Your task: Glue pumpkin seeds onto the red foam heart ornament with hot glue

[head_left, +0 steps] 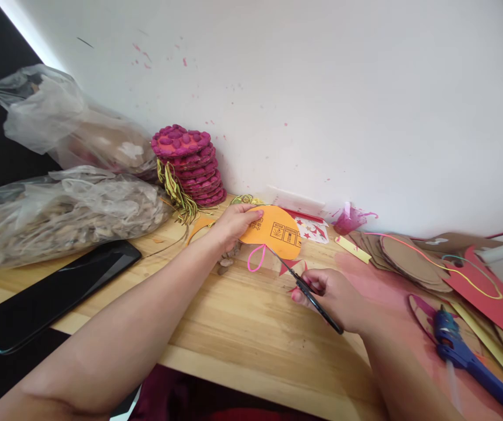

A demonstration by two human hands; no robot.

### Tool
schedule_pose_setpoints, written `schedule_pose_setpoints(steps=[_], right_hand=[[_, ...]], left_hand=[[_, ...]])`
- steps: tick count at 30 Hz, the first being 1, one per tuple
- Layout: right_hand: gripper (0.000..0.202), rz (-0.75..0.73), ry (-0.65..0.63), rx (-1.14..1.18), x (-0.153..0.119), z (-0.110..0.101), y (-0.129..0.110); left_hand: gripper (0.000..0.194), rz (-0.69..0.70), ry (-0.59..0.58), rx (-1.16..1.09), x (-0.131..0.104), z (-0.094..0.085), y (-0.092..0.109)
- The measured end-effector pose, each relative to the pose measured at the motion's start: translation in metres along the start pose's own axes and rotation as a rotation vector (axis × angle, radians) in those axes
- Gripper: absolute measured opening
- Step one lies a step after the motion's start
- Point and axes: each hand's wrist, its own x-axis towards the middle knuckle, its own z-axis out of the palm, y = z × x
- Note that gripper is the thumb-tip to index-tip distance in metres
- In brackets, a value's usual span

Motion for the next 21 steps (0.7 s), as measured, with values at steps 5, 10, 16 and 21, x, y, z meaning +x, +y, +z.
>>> schedule_pose_setpoints(steps=[5, 10, 16, 21], right_hand=[[0.037, 0.018, 0.003, -0.029, -0.0002, -0.0004, -0.0056], [0.035, 0.043, -0.019, -0.017, -0.0013, -0.0002, -0.0084], [0.037, 0.042, 0.001, -0.029, -0.0004, 0.0006, -0.0066], [0.037, 0.051, 0.008, -0.032, 0.0001, 0.0008, -0.0063]], left_hand=[[0.008, -0.007, 0.004, 0.009, 0.0009, -0.0008, -0.0018], [0.011, -0.022, -0.002, 0.01, 0.0019, -0.0019, -0.003], [0.013, -0.043, -0.015, 0.006, 0.0013, -0.0017, -0.0016], [0.01, -0.06, -0.026, 0.005, -0.0004, -0.0005, 0.0006]])
